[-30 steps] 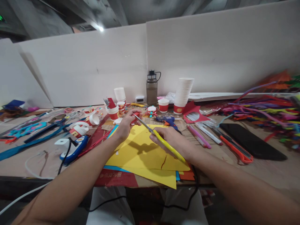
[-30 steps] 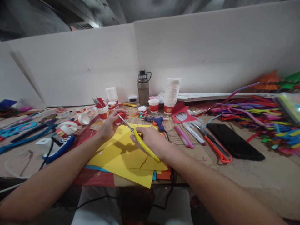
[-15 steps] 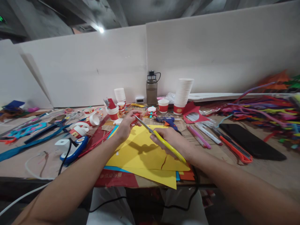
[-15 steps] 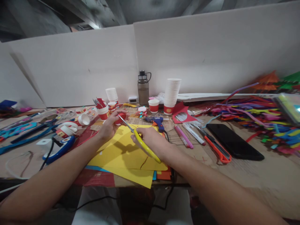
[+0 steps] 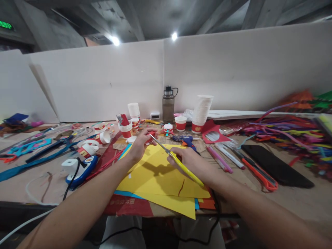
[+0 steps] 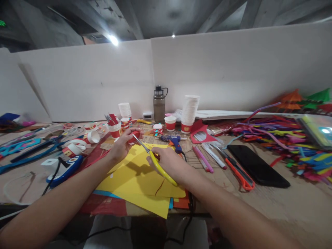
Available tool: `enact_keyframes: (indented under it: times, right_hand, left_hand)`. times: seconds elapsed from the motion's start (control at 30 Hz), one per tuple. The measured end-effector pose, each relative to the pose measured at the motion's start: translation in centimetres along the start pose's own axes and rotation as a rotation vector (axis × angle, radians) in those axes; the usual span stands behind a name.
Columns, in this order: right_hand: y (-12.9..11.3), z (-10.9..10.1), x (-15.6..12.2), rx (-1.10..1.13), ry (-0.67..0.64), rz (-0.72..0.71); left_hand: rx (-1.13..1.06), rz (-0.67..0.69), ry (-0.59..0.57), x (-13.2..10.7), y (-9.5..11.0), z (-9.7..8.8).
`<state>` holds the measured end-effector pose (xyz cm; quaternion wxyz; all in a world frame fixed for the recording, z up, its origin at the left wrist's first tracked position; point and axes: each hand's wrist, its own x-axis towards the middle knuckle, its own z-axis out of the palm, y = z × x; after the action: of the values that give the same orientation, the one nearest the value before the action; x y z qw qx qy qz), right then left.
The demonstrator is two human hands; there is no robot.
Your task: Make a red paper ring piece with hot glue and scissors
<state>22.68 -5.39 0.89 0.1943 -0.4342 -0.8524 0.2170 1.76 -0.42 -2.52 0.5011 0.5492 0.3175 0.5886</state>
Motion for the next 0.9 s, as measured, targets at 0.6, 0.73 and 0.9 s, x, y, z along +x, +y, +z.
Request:
enact_keyframes:
  times: [0.6,0.73,0.9]
  right_hand:
    - [-1.7,-1.6,-1.0,0.399,-0.184,0.239]
    - [-1.7,-1.2,-1.1,0.441,-0.170,0.234]
    - [-1.0,-0.4,-1.1,0.464,-0.160,0.217]
  left_hand:
    - [-0.126,0.050,-0.032,-0.3,0.9,-0.1]
    - [-0.075,0.052,-0.050,-0.5,1.0,0.1]
    - [-0.060,0.089,-0.052,-0.5,0.9,0.1]
